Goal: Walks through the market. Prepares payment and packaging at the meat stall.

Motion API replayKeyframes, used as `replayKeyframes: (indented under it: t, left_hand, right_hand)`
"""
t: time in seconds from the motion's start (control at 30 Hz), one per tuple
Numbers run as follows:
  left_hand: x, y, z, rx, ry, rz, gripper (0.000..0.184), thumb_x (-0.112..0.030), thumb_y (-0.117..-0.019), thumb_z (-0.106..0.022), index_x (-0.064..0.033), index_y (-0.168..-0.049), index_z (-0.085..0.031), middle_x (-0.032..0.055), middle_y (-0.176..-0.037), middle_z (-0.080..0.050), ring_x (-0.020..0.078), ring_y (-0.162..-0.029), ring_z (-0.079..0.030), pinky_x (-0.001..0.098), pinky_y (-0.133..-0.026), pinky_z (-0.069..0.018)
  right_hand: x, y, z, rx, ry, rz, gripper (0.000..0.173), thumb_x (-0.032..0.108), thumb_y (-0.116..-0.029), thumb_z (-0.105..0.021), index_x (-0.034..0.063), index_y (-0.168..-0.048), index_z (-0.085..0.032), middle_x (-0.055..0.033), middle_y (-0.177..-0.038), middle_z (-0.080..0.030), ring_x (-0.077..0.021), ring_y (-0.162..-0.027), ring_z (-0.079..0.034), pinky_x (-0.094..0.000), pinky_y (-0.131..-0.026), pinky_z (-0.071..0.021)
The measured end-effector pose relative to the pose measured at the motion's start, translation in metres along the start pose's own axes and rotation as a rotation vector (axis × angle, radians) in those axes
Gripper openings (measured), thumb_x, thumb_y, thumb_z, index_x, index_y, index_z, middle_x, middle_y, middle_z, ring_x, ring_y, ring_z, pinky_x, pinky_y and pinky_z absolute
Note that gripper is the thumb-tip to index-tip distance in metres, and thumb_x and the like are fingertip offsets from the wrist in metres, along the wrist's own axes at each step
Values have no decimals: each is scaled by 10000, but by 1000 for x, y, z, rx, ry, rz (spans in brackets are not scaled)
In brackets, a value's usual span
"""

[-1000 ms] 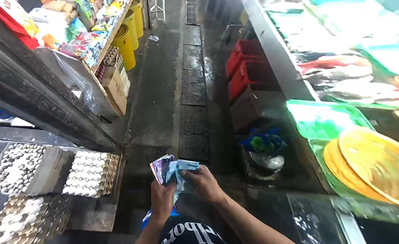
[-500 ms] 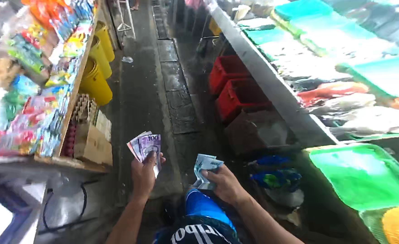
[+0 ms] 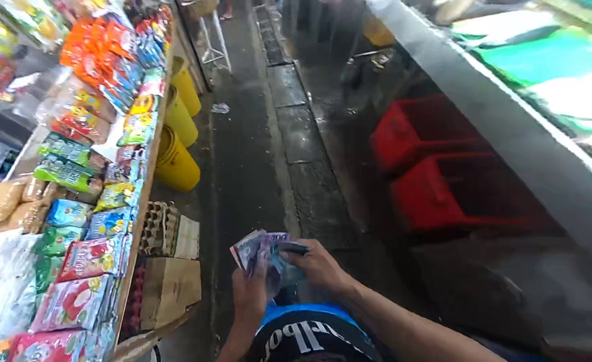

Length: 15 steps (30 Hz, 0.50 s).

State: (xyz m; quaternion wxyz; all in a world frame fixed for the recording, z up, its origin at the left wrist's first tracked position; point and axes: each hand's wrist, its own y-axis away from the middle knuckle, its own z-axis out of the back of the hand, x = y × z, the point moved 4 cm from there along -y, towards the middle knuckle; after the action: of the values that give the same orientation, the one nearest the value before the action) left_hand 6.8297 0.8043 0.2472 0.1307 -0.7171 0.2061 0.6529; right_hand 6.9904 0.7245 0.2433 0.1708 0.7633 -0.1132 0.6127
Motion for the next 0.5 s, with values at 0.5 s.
replayKeyframes:
  t: [0.5]
  left_hand:
    - [-33, -527, -28, 33, -271, 107, 265, -94, -833, -767, 11, -1066, -700, 61, -921, -755, 114, -852, -732, 339, -803, -633]
  right_hand:
    - [48, -484, 54, -276, -154, -115, 356, 93, -896, -746, -3, -1222, -641, -124, -1075, -739, -223, -965, -730, -430, -879, -629]
